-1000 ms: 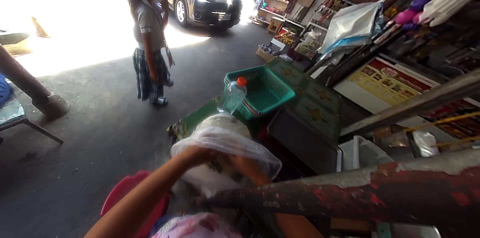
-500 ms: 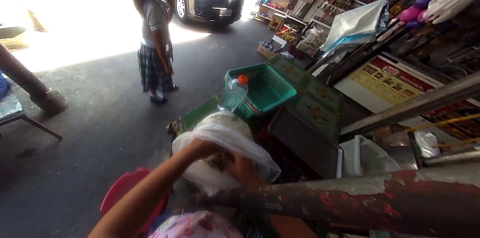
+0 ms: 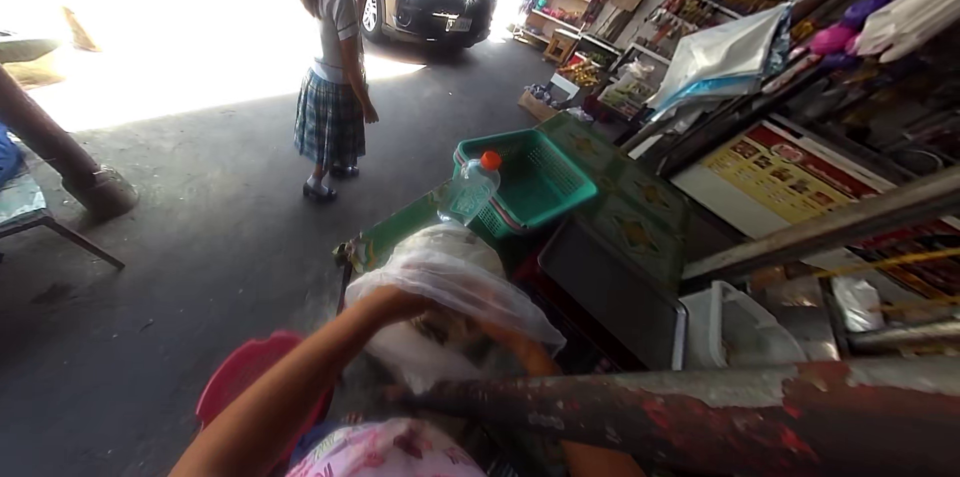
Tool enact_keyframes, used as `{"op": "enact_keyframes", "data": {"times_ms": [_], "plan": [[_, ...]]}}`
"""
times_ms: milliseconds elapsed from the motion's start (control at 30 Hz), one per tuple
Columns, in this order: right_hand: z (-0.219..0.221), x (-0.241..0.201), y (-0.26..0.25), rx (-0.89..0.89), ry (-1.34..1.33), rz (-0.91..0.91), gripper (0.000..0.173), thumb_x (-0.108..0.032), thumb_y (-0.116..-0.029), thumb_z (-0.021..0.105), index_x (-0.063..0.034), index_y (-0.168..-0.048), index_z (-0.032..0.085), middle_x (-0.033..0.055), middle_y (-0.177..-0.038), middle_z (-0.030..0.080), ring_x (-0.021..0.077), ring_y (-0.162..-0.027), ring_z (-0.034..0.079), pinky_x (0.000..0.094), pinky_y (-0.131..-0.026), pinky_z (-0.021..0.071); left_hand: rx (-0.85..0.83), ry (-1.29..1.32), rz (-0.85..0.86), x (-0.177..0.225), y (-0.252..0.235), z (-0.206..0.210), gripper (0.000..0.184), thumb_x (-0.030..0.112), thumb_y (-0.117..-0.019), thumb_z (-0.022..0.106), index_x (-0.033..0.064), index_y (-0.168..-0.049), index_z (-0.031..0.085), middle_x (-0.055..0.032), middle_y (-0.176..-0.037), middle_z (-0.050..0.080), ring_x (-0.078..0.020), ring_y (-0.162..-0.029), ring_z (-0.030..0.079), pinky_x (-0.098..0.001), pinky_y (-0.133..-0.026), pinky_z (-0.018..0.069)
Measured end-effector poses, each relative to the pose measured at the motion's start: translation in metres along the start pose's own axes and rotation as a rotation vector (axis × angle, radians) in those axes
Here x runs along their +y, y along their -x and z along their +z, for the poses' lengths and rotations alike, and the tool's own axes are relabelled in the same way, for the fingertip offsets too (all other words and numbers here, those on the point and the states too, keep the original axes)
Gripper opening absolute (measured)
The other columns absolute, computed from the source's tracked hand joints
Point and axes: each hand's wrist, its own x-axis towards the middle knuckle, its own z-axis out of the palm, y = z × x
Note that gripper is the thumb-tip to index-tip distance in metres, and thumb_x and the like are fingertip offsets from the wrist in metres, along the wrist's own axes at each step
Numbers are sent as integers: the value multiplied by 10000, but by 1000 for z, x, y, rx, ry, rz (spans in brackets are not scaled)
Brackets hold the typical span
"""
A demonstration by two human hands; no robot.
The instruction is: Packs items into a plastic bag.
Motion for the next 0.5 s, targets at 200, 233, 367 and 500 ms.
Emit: {"op": "enact_keyframes", "data": {"times_ms": [200,233,367,500], "plan": [[17,-10,17,102,247,-14,658,-392,-894,738,78,-1331,593,242,-1277,654,280,-1225,619,428,-1076,465,53,-43,61,11,-11,-2,373,304,-996,594,28,-1233,680,-191,-1255,671,-324,-1243,597,-538,-1069,425],[24,-7,15,167,337,-26,681,-462,-905,709,95,-1286,618,272,-1235,665,346,-1184,638,499,-1048,473,51,-48,65,12,-13,-3,360,292,-1000,591,27,-1226,682,-193,-1253,670,-325,-1242,597,-539,-1070,422],[49,2,13,419,801,-246,500,-380,-1028,525,68,-1071,743,248,-1057,742,373,-1032,729,520,-940,553,10,-25,27,17,-14,-13,366,263,-978,624,-9,-1217,672,-223,-1247,660,-349,-1237,590,-550,-1057,418],[41,1,8,447,745,-255,306,-208,-950,644,41,-1096,746,225,-1048,747,367,-991,737,544,-894,570,-24,81,-37,2,-16,-31,438,313,-1031,557,-27,-1301,615,-240,-1314,620,-360,-1281,562,-578,-1074,403]]}}
